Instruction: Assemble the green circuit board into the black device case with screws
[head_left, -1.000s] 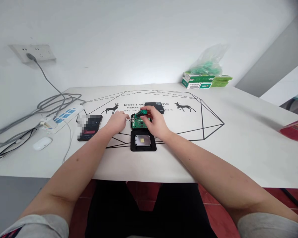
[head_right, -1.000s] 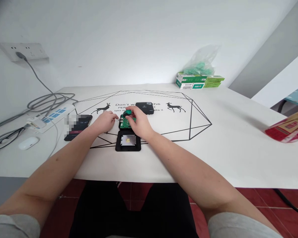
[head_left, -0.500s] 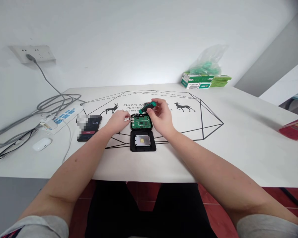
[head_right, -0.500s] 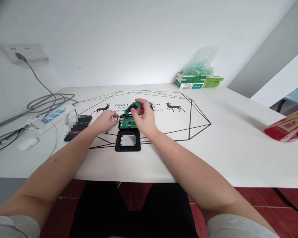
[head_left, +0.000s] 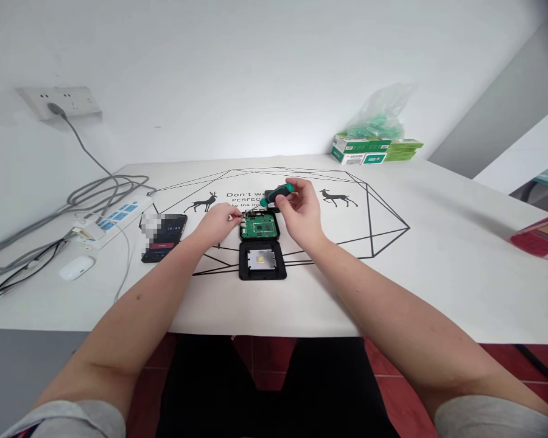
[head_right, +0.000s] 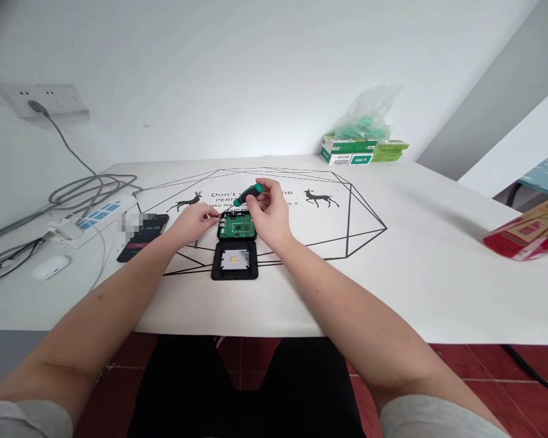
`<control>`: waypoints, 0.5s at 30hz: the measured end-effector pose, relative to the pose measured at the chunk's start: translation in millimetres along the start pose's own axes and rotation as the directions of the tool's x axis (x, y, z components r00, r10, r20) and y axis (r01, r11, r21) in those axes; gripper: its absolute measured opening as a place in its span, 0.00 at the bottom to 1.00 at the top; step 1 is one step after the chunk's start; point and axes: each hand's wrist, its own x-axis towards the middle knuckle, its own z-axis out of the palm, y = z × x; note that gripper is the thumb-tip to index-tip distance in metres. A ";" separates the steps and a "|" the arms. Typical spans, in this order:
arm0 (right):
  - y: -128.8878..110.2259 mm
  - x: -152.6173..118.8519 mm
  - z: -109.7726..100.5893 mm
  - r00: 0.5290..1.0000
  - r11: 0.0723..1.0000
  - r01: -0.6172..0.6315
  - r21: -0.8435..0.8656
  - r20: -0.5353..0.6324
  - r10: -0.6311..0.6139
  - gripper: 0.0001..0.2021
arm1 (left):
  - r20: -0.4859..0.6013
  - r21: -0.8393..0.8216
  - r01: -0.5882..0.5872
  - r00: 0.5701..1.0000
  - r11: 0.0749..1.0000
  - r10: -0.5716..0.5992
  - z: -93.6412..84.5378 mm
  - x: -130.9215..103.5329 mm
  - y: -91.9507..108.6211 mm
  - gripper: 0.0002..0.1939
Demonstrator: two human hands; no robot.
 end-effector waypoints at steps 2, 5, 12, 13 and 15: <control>-0.3 -0.1 0.0 1.000 1.000 -0.001 0.003 0.002 0.001 0.18 | 0.006 0.012 -0.011 1.000 1.000 0.011 -0.3 -0.1 0.5 0.10; -0.2 -0.9 -0.1 1.000 1.000 0.002 0.009 -0.002 -0.002 0.18 | 0.027 0.040 -0.038 0.999 0.998 0.037 -0.3 -0.4 1.2 0.11; 1.2 0.1 -2.8 1.000 0.999 0.028 -0.033 0.007 -0.028 0.18 | 0.043 0.079 -0.085 0.996 0.993 0.081 2.9 0.0 -2.5 0.15; 1.2 0.7 -3.4 1.000 0.999 0.025 -0.039 0.008 -0.025 0.18 | 0.044 0.075 -0.086 0.996 0.993 0.083 3.2 0.2 -2.8 0.15; 1.1 1.9 -4.4 1.000 0.999 0.012 -0.037 0.005 -0.012 0.18 | 0.043 0.066 -0.087 0.995 0.994 0.085 3.4 0.4 -2.9 0.15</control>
